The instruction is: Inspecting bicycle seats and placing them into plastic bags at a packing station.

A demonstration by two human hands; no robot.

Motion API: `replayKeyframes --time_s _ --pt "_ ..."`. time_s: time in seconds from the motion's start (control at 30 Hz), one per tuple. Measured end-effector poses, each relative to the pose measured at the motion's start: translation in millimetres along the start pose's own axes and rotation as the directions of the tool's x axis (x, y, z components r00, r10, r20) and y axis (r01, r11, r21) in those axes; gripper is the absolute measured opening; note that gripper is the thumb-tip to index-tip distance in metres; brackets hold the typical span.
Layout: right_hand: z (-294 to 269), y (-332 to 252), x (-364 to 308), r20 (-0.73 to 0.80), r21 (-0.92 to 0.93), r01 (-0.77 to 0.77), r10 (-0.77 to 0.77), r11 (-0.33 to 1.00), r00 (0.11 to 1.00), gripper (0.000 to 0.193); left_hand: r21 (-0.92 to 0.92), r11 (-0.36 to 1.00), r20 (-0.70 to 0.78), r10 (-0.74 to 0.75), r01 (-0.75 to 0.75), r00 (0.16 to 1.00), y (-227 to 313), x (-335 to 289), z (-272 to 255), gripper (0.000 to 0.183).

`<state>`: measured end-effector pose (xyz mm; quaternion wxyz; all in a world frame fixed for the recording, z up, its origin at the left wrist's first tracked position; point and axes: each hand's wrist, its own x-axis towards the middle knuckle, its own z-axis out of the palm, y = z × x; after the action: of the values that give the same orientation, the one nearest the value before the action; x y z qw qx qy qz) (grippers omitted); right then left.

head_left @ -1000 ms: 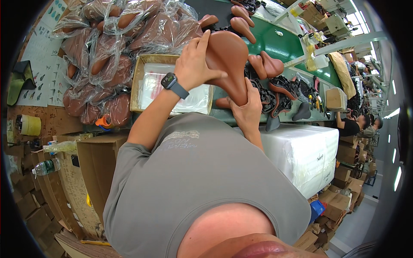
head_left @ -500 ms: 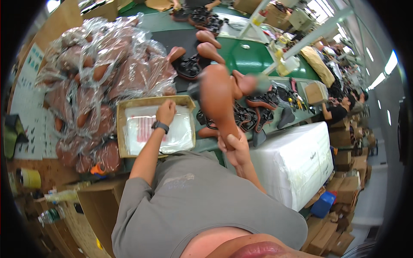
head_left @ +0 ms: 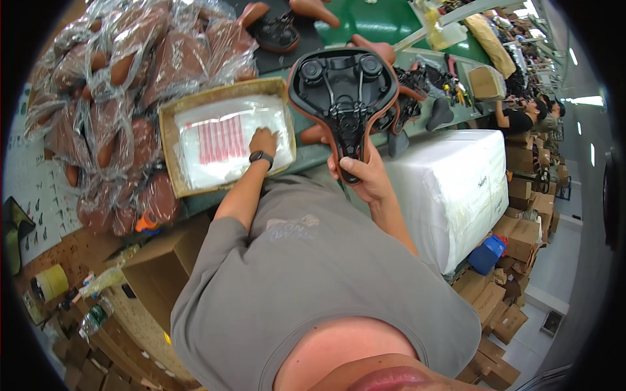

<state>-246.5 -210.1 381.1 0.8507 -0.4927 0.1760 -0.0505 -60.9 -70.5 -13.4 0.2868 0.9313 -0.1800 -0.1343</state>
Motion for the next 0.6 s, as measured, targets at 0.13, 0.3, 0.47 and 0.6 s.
replayKeyframes --time_s 0.13,0.3,0.47,0.6 --pt "-11 19 1 0.033 -0.030 0.018 -0.017 0.999 0.999 0.081 0.025 0.998 0.046 -0.066 0.065 0.997 -6 2 7 0.034" --pt "-20 28 3 0.145 0.007 0.013 -0.014 1.000 0.989 0.088 -0.247 0.964 0.040 -0.088 0.095 0.995 -57 23 -11 0.034" --pt "-40 57 35 0.092 0.080 -0.058 0.051 0.995 0.994 0.071 -0.681 0.689 0.106 -0.243 0.249 0.964 -51 -6 -107 0.032" --pt "-26 77 72 0.090 -0.014 -0.198 0.199 0.980 0.976 0.067 -0.734 0.678 -0.064 -0.116 0.032 0.991 -34 -48 -174 0.029"
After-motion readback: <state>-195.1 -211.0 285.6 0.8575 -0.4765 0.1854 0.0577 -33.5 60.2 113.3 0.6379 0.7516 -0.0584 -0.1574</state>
